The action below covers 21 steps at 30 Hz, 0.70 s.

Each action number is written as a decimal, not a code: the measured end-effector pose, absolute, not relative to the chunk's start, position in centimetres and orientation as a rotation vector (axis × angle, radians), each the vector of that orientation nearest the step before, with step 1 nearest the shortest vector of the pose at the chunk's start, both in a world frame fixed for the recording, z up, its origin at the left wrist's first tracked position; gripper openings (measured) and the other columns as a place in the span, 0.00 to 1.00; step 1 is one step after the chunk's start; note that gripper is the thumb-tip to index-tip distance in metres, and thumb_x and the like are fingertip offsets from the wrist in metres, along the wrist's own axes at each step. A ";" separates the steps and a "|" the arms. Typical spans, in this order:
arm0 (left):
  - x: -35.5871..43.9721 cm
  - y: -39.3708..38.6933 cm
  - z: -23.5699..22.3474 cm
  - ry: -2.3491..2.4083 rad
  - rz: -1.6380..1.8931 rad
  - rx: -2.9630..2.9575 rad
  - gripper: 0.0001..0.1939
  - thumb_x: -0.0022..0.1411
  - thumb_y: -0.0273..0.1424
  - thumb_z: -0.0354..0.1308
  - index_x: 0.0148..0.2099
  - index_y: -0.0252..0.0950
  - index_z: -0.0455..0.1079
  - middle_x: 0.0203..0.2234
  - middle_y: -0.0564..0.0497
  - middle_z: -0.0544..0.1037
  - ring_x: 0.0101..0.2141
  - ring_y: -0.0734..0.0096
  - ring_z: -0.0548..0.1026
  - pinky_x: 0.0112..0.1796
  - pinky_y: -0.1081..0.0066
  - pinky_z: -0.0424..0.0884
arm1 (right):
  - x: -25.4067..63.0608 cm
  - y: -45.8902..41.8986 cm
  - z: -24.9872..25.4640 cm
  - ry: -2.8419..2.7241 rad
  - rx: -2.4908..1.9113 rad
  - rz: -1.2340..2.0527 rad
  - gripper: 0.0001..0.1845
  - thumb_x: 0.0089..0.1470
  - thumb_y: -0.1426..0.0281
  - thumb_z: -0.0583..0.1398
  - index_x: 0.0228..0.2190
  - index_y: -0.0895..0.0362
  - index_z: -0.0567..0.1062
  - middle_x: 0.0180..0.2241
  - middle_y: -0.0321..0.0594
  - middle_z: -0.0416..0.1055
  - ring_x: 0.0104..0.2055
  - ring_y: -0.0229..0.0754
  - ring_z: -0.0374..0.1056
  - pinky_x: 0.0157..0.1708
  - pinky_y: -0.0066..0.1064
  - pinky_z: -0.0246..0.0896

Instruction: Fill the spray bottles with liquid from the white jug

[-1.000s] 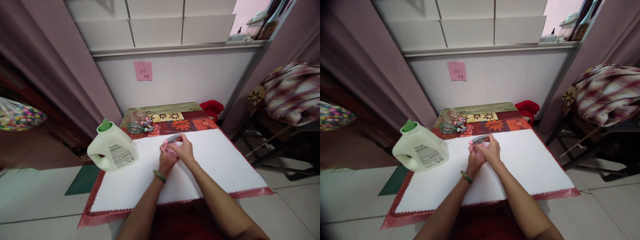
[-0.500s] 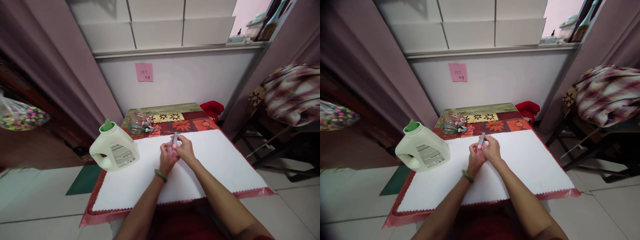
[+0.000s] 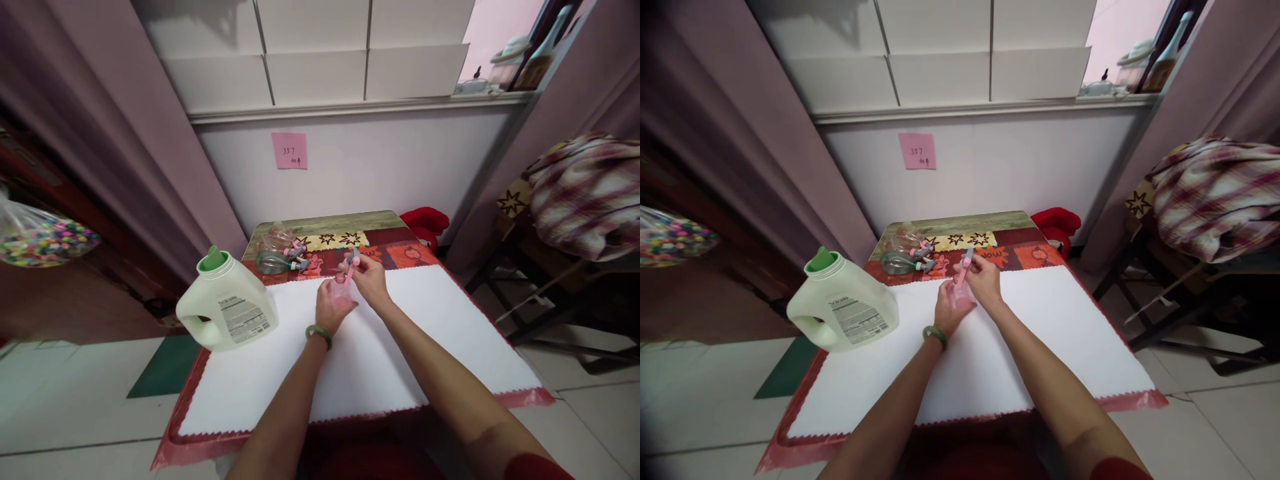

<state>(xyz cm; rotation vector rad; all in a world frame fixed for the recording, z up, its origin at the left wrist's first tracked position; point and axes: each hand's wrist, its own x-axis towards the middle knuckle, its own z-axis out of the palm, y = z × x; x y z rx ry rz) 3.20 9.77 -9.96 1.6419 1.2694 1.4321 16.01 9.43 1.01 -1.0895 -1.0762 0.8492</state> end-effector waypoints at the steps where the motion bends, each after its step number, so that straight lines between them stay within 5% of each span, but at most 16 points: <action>1: 3.2 9.7 -10.0 1.267 1.417 1.646 0.47 0.36 0.37 0.78 0.58 0.38 0.62 0.53 0.39 0.74 0.53 0.50 0.74 0.54 0.52 0.70 | 16.2 9.5 1.3 -1.053 -1.077 0.854 0.23 0.41 0.53 0.72 0.36 0.55 0.81 0.33 0.39 0.80 0.37 0.50 0.77 0.38 0.40 0.74; 12: 3.1 9.3 -9.7 1.354 1.307 1.591 0.50 0.38 0.38 0.79 0.62 0.41 0.59 0.56 0.39 0.72 0.57 0.47 0.73 0.58 0.50 0.68 | 17.8 9.5 3.6 -0.936 -0.977 0.838 0.27 0.39 0.53 0.74 0.37 0.58 0.80 0.37 0.40 0.80 0.41 0.47 0.76 0.42 0.38 0.72; 21: 3.0 9.2 -9.3 1.390 1.247 1.559 0.48 0.39 0.38 0.78 0.60 0.42 0.59 0.56 0.39 0.72 0.57 0.45 0.72 0.56 0.50 0.68 | 20.0 9.9 3.8 -0.569 -0.929 0.705 0.27 0.40 0.55 0.75 0.38 0.58 0.79 0.33 0.37 0.79 0.34 0.40 0.75 0.38 0.33 0.75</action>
